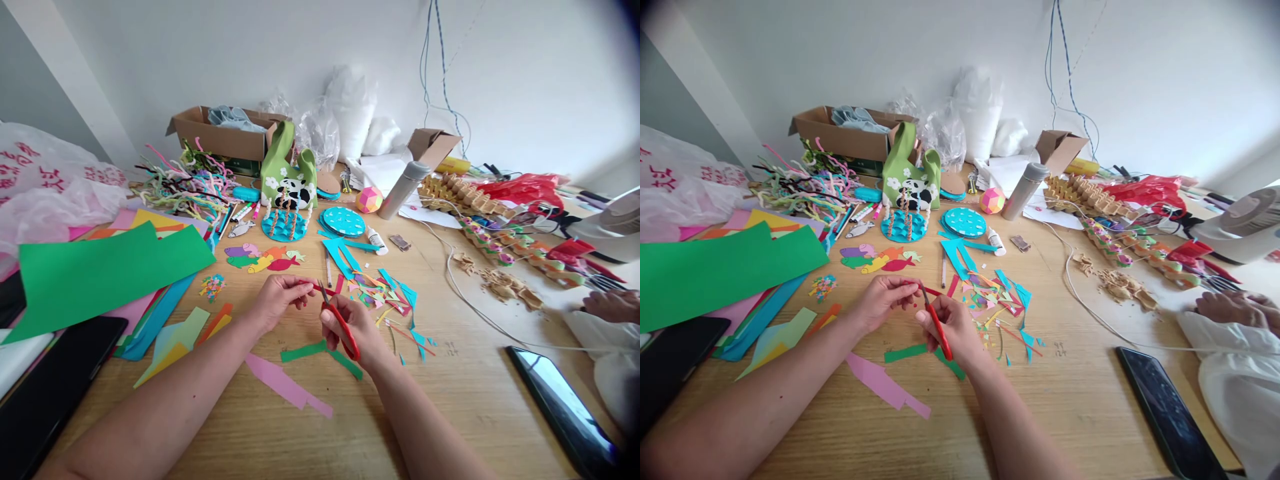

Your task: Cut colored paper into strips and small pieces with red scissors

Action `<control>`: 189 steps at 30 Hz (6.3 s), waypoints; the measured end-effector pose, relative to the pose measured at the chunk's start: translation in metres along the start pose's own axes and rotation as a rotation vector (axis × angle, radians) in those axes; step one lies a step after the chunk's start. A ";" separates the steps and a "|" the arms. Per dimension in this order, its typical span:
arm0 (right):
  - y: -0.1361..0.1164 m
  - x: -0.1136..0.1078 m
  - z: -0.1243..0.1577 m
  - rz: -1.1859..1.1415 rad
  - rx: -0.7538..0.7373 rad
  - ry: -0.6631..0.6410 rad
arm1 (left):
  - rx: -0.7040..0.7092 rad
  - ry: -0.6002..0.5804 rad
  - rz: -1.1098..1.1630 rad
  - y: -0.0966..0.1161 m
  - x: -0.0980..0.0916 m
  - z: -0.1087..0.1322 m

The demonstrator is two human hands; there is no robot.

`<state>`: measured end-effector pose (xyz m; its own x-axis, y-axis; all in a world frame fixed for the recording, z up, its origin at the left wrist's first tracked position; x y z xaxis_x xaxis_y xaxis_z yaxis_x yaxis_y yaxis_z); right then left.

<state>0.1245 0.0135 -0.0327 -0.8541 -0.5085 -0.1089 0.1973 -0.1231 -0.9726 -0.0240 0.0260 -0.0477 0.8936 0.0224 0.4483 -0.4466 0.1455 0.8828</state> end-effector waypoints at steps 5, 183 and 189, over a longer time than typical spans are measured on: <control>-0.009 -0.011 0.002 -0.069 -0.079 0.231 | -0.007 -0.029 0.149 0.000 0.002 0.000; 0.017 0.003 -0.005 0.083 0.145 -0.001 | -0.062 0.089 0.246 -0.010 0.009 0.006; 0.017 0.003 -0.005 0.075 0.152 0.004 | -0.065 0.092 0.245 -0.009 0.009 0.005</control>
<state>0.1229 0.0142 -0.0509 -0.8363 -0.5176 -0.1810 0.3306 -0.2126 -0.9195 -0.0121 0.0200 -0.0510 0.7609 0.1537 0.6305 -0.6489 0.1883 0.7372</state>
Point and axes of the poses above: each hand's wrist, its own z-axis away from the middle knuckle, its own x-axis out of the palm, y = z × x, the point moved 5 cm from there along -z, towards the middle knuckle, and after that the axes turned 6 degrees about z, right-handed, at the moved point
